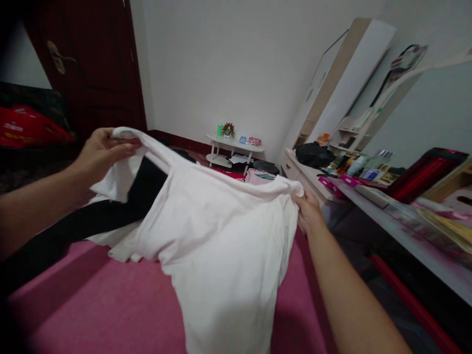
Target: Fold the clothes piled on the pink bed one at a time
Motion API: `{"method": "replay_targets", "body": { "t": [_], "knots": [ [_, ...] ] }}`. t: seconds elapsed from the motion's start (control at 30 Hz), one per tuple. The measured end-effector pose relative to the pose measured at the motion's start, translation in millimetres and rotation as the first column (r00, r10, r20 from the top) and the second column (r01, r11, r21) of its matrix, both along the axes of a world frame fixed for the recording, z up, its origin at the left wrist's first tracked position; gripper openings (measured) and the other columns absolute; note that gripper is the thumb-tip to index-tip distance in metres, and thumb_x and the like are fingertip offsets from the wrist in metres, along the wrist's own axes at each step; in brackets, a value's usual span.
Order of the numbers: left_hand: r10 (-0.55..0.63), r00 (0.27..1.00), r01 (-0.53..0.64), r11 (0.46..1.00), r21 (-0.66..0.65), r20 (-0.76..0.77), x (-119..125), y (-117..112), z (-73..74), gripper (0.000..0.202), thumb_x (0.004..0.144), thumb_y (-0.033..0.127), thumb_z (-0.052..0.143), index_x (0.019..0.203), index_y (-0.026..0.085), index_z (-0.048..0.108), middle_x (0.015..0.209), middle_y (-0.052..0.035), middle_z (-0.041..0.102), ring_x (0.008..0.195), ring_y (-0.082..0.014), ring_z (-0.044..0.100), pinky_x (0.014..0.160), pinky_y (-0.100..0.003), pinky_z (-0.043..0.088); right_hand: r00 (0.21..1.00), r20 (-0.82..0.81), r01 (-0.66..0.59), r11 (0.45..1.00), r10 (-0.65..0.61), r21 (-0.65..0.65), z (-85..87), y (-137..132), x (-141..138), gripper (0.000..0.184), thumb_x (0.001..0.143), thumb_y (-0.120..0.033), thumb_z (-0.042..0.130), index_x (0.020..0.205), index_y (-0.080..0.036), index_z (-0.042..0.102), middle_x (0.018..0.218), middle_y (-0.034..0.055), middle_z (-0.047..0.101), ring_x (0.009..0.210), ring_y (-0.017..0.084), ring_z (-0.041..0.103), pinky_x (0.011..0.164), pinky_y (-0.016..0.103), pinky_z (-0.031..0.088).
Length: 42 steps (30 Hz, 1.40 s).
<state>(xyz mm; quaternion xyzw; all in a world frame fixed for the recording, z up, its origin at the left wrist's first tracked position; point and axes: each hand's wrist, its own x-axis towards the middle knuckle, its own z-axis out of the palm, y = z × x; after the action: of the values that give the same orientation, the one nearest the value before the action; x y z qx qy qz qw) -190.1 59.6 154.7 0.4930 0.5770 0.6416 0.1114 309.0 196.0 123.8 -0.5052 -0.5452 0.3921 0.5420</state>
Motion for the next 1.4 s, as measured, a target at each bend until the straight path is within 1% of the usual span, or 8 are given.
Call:
{"method": "replay_targets", "body": {
  "t": [0.13, 0.3, 0.6, 0.8, 1.0, 1.13, 1.27, 1.4],
  "knots": [
    [-0.035, 0.934, -0.030, 0.984, -0.174, -0.356, 8.5, 27.7, -48.7, 0.092, 0.080, 0.031, 0.064, 0.148, 0.009, 0.006, 0.154, -0.0201, 0.017, 0.133, -0.0326, 0.035, 0.106, -0.039, 0.037, 0.985, 0.149, 0.071, 0.993, -0.084, 0.089, -24.5, 9.9, -18.7, 0.052, 0.070, -0.025, 0.066, 0.119, -0.014, 0.055, 0.144, 0.0183, 0.041, 0.131, 0.026, 0.042, 0.099, 0.033, 0.040],
    [-0.408, 0.563, 0.189, 0.910, -0.369, -0.719, 40.9, -12.1, -114.9, 0.051, 0.087, 0.033, 0.054, 0.136, 0.022, 0.047, 0.151, -0.0110, 0.029, 0.136, -0.0307, 0.032, 0.111, -0.045, 0.029, 0.834, 0.478, -0.331, 0.943, 0.274, 0.037, -85.6, -69.4, -34.4, 0.024, 0.074, -0.030, 0.065, 0.094, -0.017, 0.070, 0.125, 0.0129, 0.060, 0.119, 0.025, 0.054, 0.105, 0.041, 0.036],
    [-0.543, 0.421, 0.269, 0.840, -0.472, -0.726, 80.3, -62.7, -142.5, 0.058, 0.080, 0.042, 0.063, 0.132, 0.020, 0.051, 0.126, -0.0144, 0.055, 0.111, -0.0291, 0.054, 0.096, -0.041, 0.044, 0.260, 0.841, -0.522, 0.802, 0.475, -0.292, -95.9, -172.6, -14.1, 0.070, 0.059, -0.014, 0.064, 0.127, -0.026, 0.059, 0.144, 0.0077, 0.045, 0.131, 0.030, 0.042, 0.110, 0.047, 0.032],
    [-0.593, 0.559, 0.362, 0.803, -0.473, -0.580, 93.2, -29.5, -133.1, 0.031, 0.085, 0.015, 0.045, 0.106, 0.021, 0.067, 0.103, -0.0071, 0.069, 0.099, -0.0210, 0.061, 0.092, -0.035, 0.044, 0.473, 0.798, -0.461, 0.877, 0.373, -0.136, -101.2, -151.9, -30.7, 0.044, 0.067, -0.013, 0.048, 0.102, -0.023, 0.072, 0.112, 0.0053, 0.069, 0.105, 0.026, 0.062, 0.094, 0.039, 0.045],
    [-0.713, 0.691, 0.569, 0.637, -0.520, -0.118, 80.6, -47.9, -59.7, 0.026, 0.088, 0.035, 0.051, 0.095, 0.016, 0.067, 0.086, -0.0028, 0.067, 0.080, -0.0173, 0.060, 0.072, -0.023, 0.046, 0.772, 0.436, -0.427, 0.885, 0.463, -0.184, -48.3, -151.6, -3.5, 0.033, 0.080, -0.034, 0.052, 0.101, -0.019, 0.071, 0.082, 0.0039, 0.069, 0.076, 0.023, 0.062, 0.067, 0.029, 0.048],
    [-0.867, 0.494, 0.654, 0.323, -0.684, 0.063, 80.0, -85.2, -20.2, 0.031, 0.089, 0.043, 0.052, 0.086, 0.016, 0.069, 0.076, -0.0022, 0.064, 0.070, -0.0160, 0.058, 0.062, -0.021, 0.043, 0.728, 0.374, -0.451, 0.812, 0.575, -0.371, -28.8, -185.1, 23.7, 0.034, 0.073, -0.044, 0.065, 0.098, -0.023, 0.074, 0.090, 0.0071, 0.070, 0.089, 0.027, 0.064, 0.077, 0.032, 0.051],
    [-0.923, 0.243, 0.616, -0.092, -0.782, 0.299, 96.0, -105.7, -30.0, 0.035, 0.082, 0.048, 0.061, 0.098, 0.018, 0.072, 0.069, -0.0027, 0.066, 0.062, -0.0166, 0.059, 0.055, -0.022, 0.043, 0.609, 0.345, -0.526, 0.689, 0.714, -0.498, -43.2, -187.8, 26.1, 0.038, 0.066, -0.039, 0.075, 0.100, -0.023, 0.073, 0.092, 0.0093, 0.071, 0.079, 0.024, 0.066, 0.070, 0.032, 0.053],
    [-0.948, 0.318, 0.591, 0.198, -0.782, 0.000, 121.1, -88.9, -68.6, 0.041, 0.082, 0.048, 0.062, 0.110, 0.019, 0.068, 0.091, -0.0067, 0.070, 0.079, -0.0201, 0.065, 0.069, -0.025, 0.050, 0.798, 0.471, -0.323, 0.927, 0.375, -0.191, -74.0, -126.4, 18.6, 0.040, 0.073, -0.044, 0.068, 0.102, -0.016, 0.068, 0.106, 0.0120, 0.067, 0.098, 0.024, 0.063, 0.087, 0.038, 0.049]
  ]
}}
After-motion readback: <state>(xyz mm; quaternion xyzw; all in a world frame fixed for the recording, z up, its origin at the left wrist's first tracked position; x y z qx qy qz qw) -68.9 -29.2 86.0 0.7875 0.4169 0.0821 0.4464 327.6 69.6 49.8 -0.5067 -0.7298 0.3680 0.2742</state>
